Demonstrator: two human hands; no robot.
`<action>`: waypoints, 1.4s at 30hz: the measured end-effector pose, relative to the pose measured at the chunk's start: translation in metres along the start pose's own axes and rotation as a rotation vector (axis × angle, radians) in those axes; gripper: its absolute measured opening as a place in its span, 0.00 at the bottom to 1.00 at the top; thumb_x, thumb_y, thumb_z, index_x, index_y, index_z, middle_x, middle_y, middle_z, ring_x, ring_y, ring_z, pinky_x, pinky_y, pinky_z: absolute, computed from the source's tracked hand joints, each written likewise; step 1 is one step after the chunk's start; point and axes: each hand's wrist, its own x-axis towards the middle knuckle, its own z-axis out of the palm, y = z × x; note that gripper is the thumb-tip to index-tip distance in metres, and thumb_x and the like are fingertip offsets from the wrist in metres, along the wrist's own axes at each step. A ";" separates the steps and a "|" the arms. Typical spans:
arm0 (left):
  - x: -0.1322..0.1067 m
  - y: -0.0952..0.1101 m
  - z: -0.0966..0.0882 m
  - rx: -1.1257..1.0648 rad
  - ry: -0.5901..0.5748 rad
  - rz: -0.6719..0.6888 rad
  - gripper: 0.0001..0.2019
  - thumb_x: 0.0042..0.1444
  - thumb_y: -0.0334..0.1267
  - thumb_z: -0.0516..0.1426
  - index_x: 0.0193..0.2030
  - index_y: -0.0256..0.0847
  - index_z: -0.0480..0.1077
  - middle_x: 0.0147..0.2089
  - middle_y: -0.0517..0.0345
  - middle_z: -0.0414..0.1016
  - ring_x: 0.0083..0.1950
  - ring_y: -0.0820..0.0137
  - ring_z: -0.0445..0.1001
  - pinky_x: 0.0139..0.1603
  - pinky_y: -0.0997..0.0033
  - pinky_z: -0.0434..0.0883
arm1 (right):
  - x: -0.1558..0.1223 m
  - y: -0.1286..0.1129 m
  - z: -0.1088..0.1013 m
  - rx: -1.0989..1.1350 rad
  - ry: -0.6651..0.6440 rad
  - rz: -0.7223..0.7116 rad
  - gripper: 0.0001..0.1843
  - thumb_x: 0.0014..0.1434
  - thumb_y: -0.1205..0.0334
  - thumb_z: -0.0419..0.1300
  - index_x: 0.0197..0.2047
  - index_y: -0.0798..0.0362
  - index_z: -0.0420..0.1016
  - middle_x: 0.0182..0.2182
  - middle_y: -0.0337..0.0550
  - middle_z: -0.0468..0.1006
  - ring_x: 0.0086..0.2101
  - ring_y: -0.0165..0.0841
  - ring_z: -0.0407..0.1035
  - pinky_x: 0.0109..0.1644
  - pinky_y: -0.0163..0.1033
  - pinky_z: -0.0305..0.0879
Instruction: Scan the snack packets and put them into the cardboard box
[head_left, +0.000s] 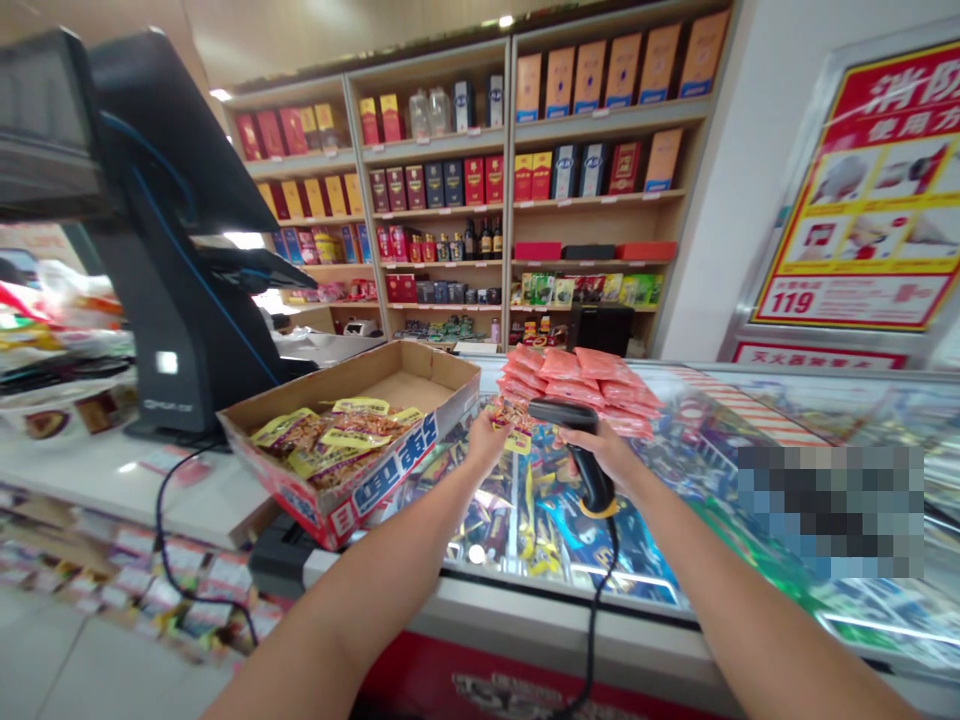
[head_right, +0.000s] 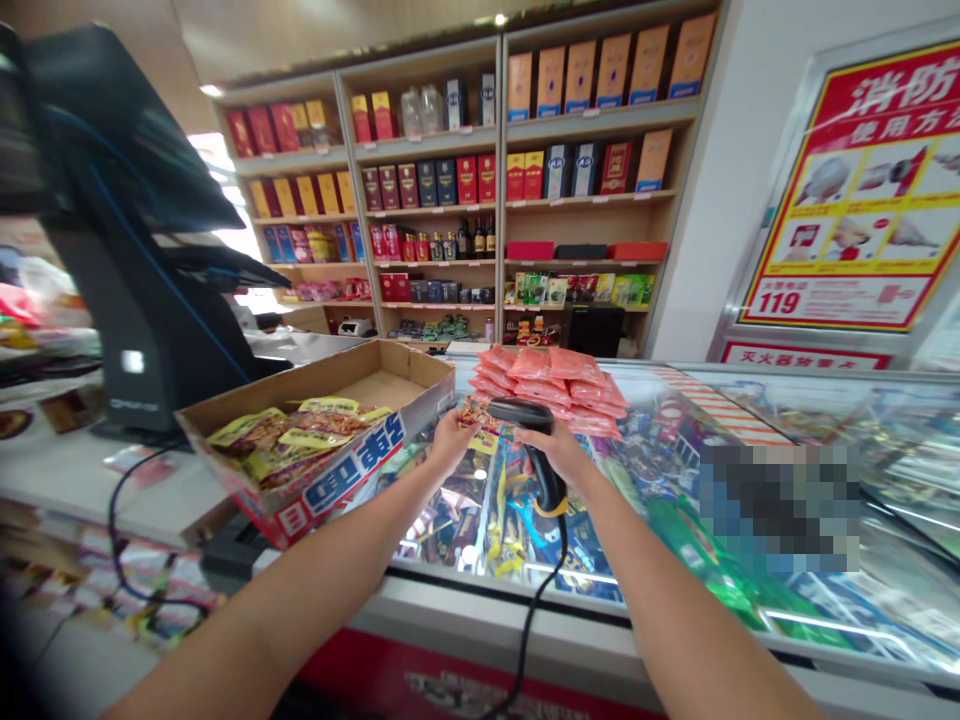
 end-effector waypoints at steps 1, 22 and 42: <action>0.000 0.001 0.000 -0.009 -0.010 -0.014 0.08 0.46 0.31 0.63 0.34 0.36 0.71 0.32 0.56 0.77 0.36 0.66 0.76 0.41 0.66 0.73 | 0.000 0.001 0.000 0.000 -0.003 0.001 0.13 0.47 0.54 0.65 0.33 0.55 0.76 0.24 0.41 0.78 0.14 0.29 0.67 0.17 0.34 0.64; 0.024 0.106 -0.115 -0.027 0.574 -0.002 0.15 0.50 0.34 0.63 0.44 0.36 0.67 0.44 0.49 0.76 0.46 0.64 0.77 0.50 0.63 0.71 | 0.024 -0.058 0.081 -0.003 -0.130 -0.140 0.15 0.42 0.53 0.67 0.29 0.55 0.73 0.20 0.39 0.76 0.13 0.31 0.67 0.15 0.35 0.62; -0.010 0.103 -0.093 0.201 0.473 0.416 0.27 0.53 0.31 0.58 0.60 0.37 0.60 0.69 0.39 0.54 0.72 0.58 0.50 0.72 0.57 0.50 | 0.009 -0.036 0.045 -0.019 0.051 -0.108 0.14 0.43 0.52 0.65 0.28 0.54 0.73 0.13 0.36 0.71 0.13 0.33 0.67 0.16 0.35 0.60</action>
